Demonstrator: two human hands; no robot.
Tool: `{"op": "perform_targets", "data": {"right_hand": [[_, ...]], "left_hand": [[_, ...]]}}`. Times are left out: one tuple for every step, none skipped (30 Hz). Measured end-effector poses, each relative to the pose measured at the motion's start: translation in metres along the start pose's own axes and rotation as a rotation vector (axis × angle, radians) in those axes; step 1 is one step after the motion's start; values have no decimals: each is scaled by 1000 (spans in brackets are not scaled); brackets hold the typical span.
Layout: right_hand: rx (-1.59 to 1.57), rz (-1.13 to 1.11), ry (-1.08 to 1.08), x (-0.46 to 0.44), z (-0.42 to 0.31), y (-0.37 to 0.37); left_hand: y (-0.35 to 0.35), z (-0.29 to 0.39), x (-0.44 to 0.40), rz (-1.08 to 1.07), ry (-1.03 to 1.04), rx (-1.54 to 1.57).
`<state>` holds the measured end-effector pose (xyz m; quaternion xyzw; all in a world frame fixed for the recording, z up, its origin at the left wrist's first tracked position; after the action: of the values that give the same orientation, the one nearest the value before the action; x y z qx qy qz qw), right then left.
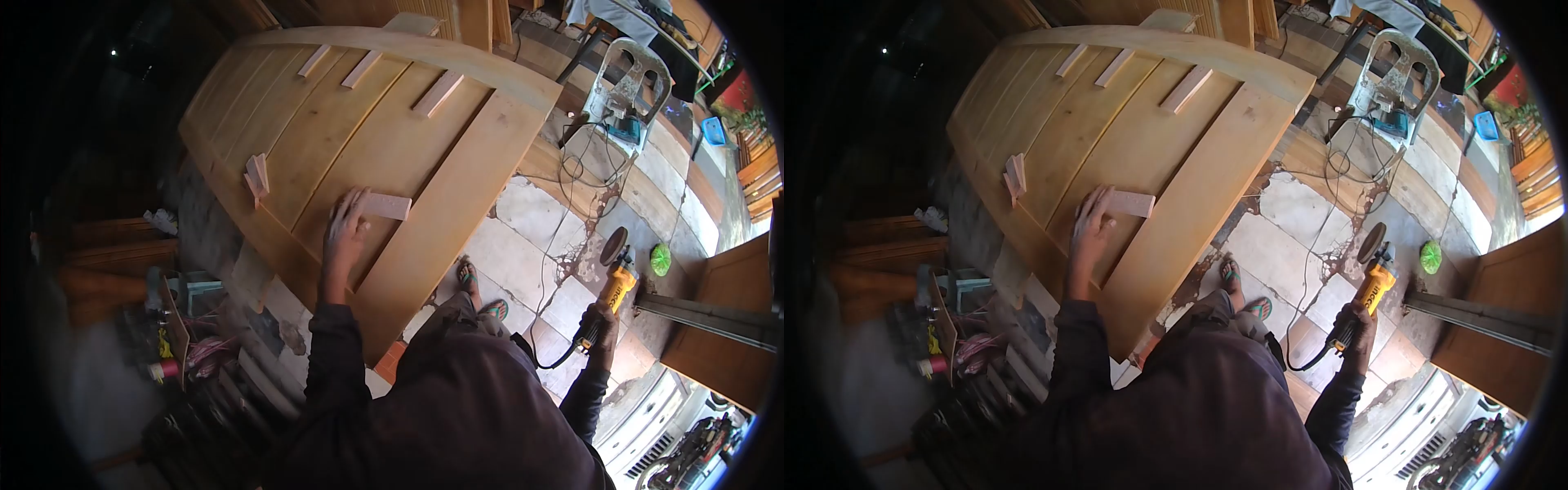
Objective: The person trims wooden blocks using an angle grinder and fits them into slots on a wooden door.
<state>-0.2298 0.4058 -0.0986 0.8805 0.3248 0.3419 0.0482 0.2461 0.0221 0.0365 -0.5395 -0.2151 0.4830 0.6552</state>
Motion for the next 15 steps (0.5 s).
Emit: {"op": "perform_targets", "data": {"right_hand": [[-22,-2,1,-7,-5,0],[-22,3,5,-15,-7,-2],[-38,40,-26,-27,-3,-9],[29,71,-41,-21,-19,7],[24,71,-55,-27,-23,8],[17,31,-9,-39,-24,0],[24,18,1,-51,-22,-11],[39,127,-46,-49,-28,2],[-7,63,-36,-53,-35,6],[3,66,-18,-50,-48,24],[-21,117,-13,-59,-46,20],[-46,81,13,-72,-49,15],[-70,46,41,-83,-54,14],[-65,41,36,-100,-66,20],[-57,43,19,-118,-79,28]], "left_hand": [[1,5,-8,-1,129,-32],[9,-8,-13,-56,129,-11],[20,-28,-17,-104,127,9],[25,-41,-22,-151,125,28],[21,-47,-31,-187,97,27],[13,-49,-40,-225,67,30],[10,-53,-48,-262,36,36],[8,-62,-55,-191,-20,64],[6,-75,-63,-122,-72,90],[5,-88,-71,-60,-123,115],[4,-106,-82,14,-189,139],[2,-126,-93,83,-254,163],[2,-145,-103,150,-318,187],[6,-164,-112,186,-397,160],[10,-185,-121,223,-476,130]]}}
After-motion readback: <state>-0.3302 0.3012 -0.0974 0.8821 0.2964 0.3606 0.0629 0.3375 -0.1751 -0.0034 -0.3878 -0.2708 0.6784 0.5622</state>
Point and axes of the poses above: each hand's wrist, its own x-axis away from the middle knuckle, its own y-axis out of the palm, z = x × y, the point moved 3 cm from there along -x, towards the middle knuckle, and after that the axes turned 1 degree about y, right-handed, at the moved point
